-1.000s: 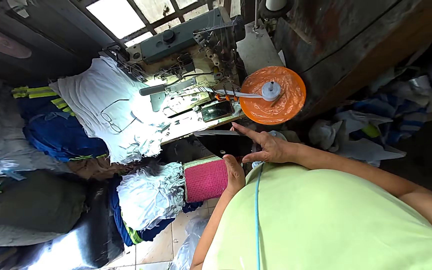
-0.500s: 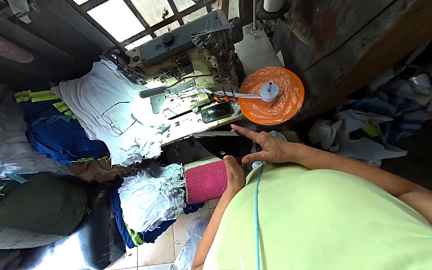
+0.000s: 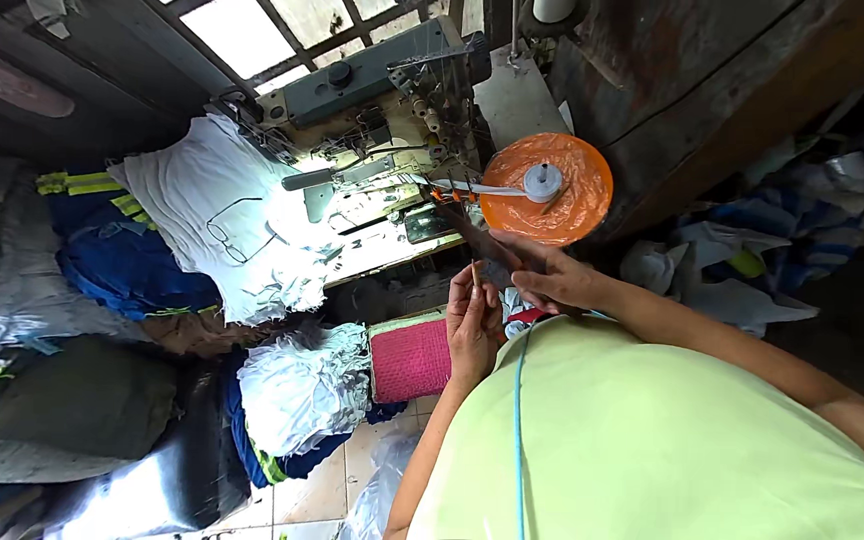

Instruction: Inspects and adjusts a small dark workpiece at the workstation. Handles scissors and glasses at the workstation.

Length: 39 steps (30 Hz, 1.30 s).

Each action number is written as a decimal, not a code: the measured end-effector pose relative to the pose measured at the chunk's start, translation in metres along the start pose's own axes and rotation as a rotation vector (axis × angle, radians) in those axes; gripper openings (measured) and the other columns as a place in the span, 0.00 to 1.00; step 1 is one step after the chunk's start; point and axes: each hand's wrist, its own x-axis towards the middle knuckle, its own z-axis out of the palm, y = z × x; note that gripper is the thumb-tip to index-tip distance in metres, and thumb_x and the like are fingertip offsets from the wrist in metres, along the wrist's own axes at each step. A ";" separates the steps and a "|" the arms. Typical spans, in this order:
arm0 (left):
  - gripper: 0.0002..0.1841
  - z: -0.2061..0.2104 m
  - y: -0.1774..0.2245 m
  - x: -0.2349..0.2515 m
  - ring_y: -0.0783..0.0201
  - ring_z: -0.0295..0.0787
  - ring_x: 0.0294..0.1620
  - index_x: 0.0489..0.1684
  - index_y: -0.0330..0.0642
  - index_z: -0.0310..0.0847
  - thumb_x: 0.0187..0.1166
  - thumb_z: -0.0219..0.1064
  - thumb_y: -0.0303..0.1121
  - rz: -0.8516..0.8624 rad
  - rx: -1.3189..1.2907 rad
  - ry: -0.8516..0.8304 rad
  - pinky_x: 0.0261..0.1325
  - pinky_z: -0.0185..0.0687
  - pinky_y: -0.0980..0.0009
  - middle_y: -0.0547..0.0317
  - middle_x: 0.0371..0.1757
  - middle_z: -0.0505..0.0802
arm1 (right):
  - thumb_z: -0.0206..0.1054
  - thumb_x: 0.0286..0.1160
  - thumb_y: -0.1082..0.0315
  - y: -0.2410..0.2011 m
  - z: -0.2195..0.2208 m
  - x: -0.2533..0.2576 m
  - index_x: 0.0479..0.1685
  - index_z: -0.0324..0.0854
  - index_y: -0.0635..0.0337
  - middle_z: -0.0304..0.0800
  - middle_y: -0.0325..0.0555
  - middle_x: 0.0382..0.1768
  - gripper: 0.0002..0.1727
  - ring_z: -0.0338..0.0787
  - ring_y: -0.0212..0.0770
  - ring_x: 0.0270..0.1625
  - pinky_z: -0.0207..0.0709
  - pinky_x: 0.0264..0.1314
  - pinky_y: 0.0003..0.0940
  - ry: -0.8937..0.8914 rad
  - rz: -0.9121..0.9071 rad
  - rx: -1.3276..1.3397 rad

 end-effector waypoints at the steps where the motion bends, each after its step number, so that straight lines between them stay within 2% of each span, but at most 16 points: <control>1: 0.13 0.000 0.000 0.000 0.82 0.69 0.18 0.59 0.46 0.75 0.90 0.44 0.26 0.007 0.004 -0.001 0.21 0.64 0.87 0.69 0.28 0.84 | 0.62 0.83 0.60 -0.002 0.003 -0.001 0.94 0.43 0.54 0.76 0.31 0.21 0.42 0.73 0.20 0.15 0.69 0.17 0.13 -0.035 -0.002 -0.053; 4: 0.20 0.007 0.001 -0.004 0.84 0.74 0.17 0.30 0.53 0.83 0.85 0.46 0.22 0.070 0.045 0.108 0.23 0.68 0.86 0.74 0.20 0.87 | 0.69 0.78 0.56 -0.009 0.011 -0.004 0.94 0.44 0.60 0.76 0.31 0.22 0.49 0.70 0.16 0.17 0.67 0.20 0.12 -0.078 0.001 -0.280; 5: 0.22 0.009 0.000 -0.007 0.85 0.78 0.19 0.27 0.56 0.84 0.82 0.46 0.20 0.098 0.090 0.149 0.26 0.73 0.86 0.77 0.20 0.88 | 0.71 0.77 0.53 -0.011 0.013 -0.004 0.94 0.45 0.61 0.77 0.34 0.24 0.50 0.69 0.17 0.19 0.67 0.23 0.13 -0.075 -0.002 -0.379; 7: 0.25 0.010 0.001 -0.012 0.86 0.85 0.25 0.27 0.59 0.85 0.81 0.47 0.17 0.139 0.175 0.201 0.35 0.82 0.85 0.80 0.24 0.92 | 0.72 0.76 0.48 -0.013 0.016 -0.004 0.95 0.46 0.59 0.79 0.39 0.27 0.52 0.70 0.20 0.23 0.67 0.28 0.16 -0.067 -0.001 -0.516; 9: 0.24 0.012 0.001 -0.013 0.86 0.87 0.28 0.28 0.59 0.84 0.80 0.47 0.16 0.163 0.203 0.214 0.37 0.83 0.84 0.81 0.25 0.93 | 0.71 0.76 0.46 -0.013 0.016 -0.003 0.95 0.47 0.58 0.80 0.41 0.29 0.52 0.70 0.21 0.23 0.67 0.29 0.17 -0.065 -0.017 -0.560; 10: 0.24 0.012 0.002 -0.014 0.86 0.87 0.29 0.28 0.59 0.85 0.80 0.47 0.16 0.166 0.204 0.212 0.38 0.83 0.84 0.81 0.26 0.93 | 0.71 0.75 0.47 -0.012 0.016 -0.003 0.94 0.48 0.59 0.82 0.43 0.33 0.51 0.70 0.21 0.25 0.66 0.29 0.17 -0.065 -0.033 -0.564; 13: 0.25 0.012 0.002 -0.017 0.86 0.87 0.30 0.28 0.59 0.86 0.80 0.47 0.16 0.164 0.210 0.209 0.40 0.84 0.84 0.81 0.27 0.93 | 0.71 0.75 0.47 -0.009 0.017 -0.001 0.94 0.50 0.59 0.87 0.50 0.57 0.50 0.73 0.18 0.31 0.68 0.33 0.15 -0.087 -0.089 -0.564; 15: 0.24 0.011 0.002 -0.018 0.86 0.88 0.31 0.30 0.59 0.85 0.79 0.48 0.15 0.168 0.227 0.206 0.41 0.85 0.83 0.81 0.28 0.94 | 0.71 0.75 0.47 -0.008 0.018 -0.001 0.93 0.51 0.61 0.87 0.50 0.61 0.50 0.74 0.18 0.32 0.68 0.34 0.14 -0.087 -0.119 -0.564; 21: 0.23 0.009 0.008 -0.019 0.86 0.87 0.30 0.29 0.61 0.88 0.79 0.50 0.20 0.119 0.193 0.134 0.37 0.83 0.84 0.80 0.27 0.93 | 0.72 0.76 0.48 -0.009 0.019 0.001 0.93 0.51 0.61 0.87 0.47 0.50 0.49 0.70 0.17 0.27 0.66 0.30 0.13 -0.079 -0.088 -0.552; 23: 0.14 -0.002 0.007 -0.019 0.87 0.87 0.35 0.35 0.62 0.88 0.72 0.59 0.26 0.131 0.179 -0.006 0.40 0.82 0.84 0.81 0.33 0.94 | 0.72 0.75 0.51 -0.010 0.019 0.001 0.92 0.52 0.61 0.85 0.46 0.46 0.49 0.69 0.15 0.25 0.65 0.28 0.11 -0.080 -0.074 -0.505; 25: 0.11 -0.011 0.008 -0.019 0.85 0.89 0.47 0.46 0.61 0.90 0.73 0.67 0.32 0.142 0.168 -0.139 0.53 0.84 0.81 0.80 0.44 0.96 | 0.74 0.74 0.53 -0.011 0.017 0.001 0.92 0.51 0.62 0.86 0.48 0.51 0.49 0.71 0.15 0.27 0.67 0.30 0.11 -0.091 -0.076 -0.483; 27: 0.11 -0.014 0.007 -0.019 0.83 0.89 0.52 0.53 0.59 0.88 0.75 0.69 0.38 0.144 0.145 -0.187 0.57 0.84 0.79 0.78 0.49 0.95 | 0.73 0.74 0.54 -0.011 0.015 0.001 0.93 0.50 0.62 0.86 0.49 0.56 0.49 0.71 0.15 0.28 0.66 0.29 0.11 -0.108 -0.074 -0.477; 29: 0.12 -0.012 0.007 -0.020 0.83 0.89 0.52 0.54 0.60 0.87 0.76 0.72 0.45 0.110 0.137 -0.167 0.58 0.85 0.78 0.78 0.50 0.95 | 0.73 0.75 0.50 -0.007 0.015 0.001 0.92 0.51 0.63 0.85 0.44 0.42 0.50 0.68 0.14 0.23 0.65 0.26 0.10 -0.098 -0.089 -0.503; 31: 0.12 -0.006 0.009 -0.022 0.82 0.90 0.51 0.51 0.59 0.87 0.76 0.72 0.49 0.064 0.140 -0.085 0.58 0.85 0.78 0.77 0.47 0.96 | 0.72 0.74 0.47 -0.005 0.014 0.001 0.93 0.49 0.62 0.85 0.43 0.38 0.52 0.70 0.17 0.23 0.66 0.27 0.13 -0.099 -0.077 -0.549; 37: 0.09 0.000 0.008 -0.020 0.79 0.92 0.50 0.50 0.51 0.83 0.79 0.70 0.40 0.059 0.147 0.017 0.60 0.86 0.74 0.74 0.44 0.96 | 0.72 0.75 0.48 -0.005 0.014 0.003 0.92 0.53 0.61 0.87 0.48 0.44 0.49 0.73 0.21 0.28 0.69 0.31 0.17 -0.100 -0.074 -0.580; 39: 0.06 -0.001 0.004 -0.018 0.80 0.92 0.49 0.49 0.48 0.82 0.79 0.67 0.34 0.096 0.198 0.043 0.60 0.86 0.75 0.75 0.42 0.96 | 0.71 0.75 0.46 -0.001 0.015 0.003 0.92 0.55 0.60 0.84 0.43 0.36 0.48 0.70 0.20 0.25 0.66 0.29 0.17 -0.074 -0.082 -0.580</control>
